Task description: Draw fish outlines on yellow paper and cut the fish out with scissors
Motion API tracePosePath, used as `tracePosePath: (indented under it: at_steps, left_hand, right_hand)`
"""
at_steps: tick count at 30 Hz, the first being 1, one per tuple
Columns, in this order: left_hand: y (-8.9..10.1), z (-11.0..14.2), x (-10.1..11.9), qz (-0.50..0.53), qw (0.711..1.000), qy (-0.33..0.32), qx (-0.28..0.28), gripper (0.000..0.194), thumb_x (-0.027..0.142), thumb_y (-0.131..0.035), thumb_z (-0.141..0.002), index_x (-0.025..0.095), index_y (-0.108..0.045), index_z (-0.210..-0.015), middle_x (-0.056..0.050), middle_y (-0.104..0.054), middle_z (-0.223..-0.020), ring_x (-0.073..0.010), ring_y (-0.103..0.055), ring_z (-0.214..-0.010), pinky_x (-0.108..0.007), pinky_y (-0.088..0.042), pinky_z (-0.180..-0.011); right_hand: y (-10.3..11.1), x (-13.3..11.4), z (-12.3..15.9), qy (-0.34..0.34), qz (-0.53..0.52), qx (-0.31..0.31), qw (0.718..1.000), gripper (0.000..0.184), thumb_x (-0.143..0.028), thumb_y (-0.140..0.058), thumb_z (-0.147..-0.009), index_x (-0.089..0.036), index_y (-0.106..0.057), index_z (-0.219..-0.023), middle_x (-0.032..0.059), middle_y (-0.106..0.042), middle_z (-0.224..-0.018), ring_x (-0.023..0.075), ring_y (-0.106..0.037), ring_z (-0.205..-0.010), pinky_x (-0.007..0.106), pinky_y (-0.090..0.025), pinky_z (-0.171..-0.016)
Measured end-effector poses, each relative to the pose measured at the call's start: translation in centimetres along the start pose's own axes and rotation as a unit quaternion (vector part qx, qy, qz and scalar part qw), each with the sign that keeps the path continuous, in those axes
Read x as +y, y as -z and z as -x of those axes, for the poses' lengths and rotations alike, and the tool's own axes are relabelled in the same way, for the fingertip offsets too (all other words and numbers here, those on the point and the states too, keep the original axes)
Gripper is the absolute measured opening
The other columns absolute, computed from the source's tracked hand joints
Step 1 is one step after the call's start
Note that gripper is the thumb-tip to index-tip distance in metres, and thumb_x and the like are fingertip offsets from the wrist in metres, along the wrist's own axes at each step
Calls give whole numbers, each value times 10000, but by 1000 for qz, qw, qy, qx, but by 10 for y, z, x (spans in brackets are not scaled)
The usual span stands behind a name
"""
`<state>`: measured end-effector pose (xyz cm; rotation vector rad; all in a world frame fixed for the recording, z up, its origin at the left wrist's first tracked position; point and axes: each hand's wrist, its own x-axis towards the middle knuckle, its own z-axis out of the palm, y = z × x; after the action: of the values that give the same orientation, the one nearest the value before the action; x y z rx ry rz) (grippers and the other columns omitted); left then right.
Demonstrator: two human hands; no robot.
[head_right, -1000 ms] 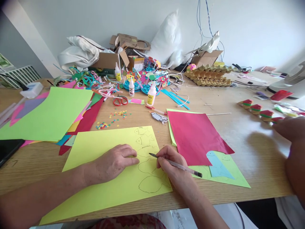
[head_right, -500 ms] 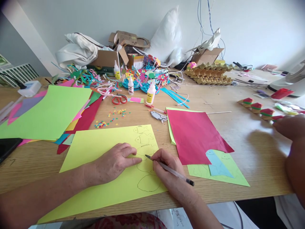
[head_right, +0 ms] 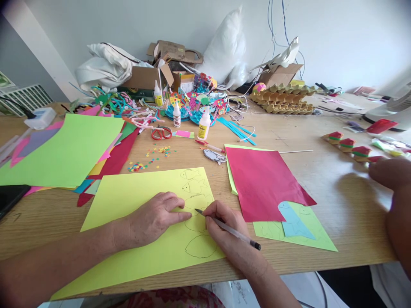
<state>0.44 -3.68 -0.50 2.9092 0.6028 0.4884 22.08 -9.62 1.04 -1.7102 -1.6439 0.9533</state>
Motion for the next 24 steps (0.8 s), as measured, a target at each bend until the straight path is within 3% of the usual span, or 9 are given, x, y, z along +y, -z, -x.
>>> tracePosePath:
  at_steps: [12, 24]
  left_hand:
    - [2, -1, 1, 3, 1000, -2, 1, 284, 124, -453, -883, 228, -603, -1101, -57, -568, -1017, -200, -485, -909, -337, -416, -831]
    - [2, -1, 0, 5, 1000, -1, -3, 301, 113, -451, -875, 225, -600, -1112, -56, -568, -1003, -204, -482, -913, -341, -411, -836]
  right_hand:
    - [-2, 6, 2, 18, -15, 10, 1000, 106, -158, -460, -755, -224, -511, -691, -59, -467, -568, 122, -433, -532, 238, -317, -478]
    - [0, 5, 1, -13, 23, 54, 998, 90, -180, -448, -709, -230, -513, -669, -49, -497, -547, 144, -460, -528, 255, -334, -486]
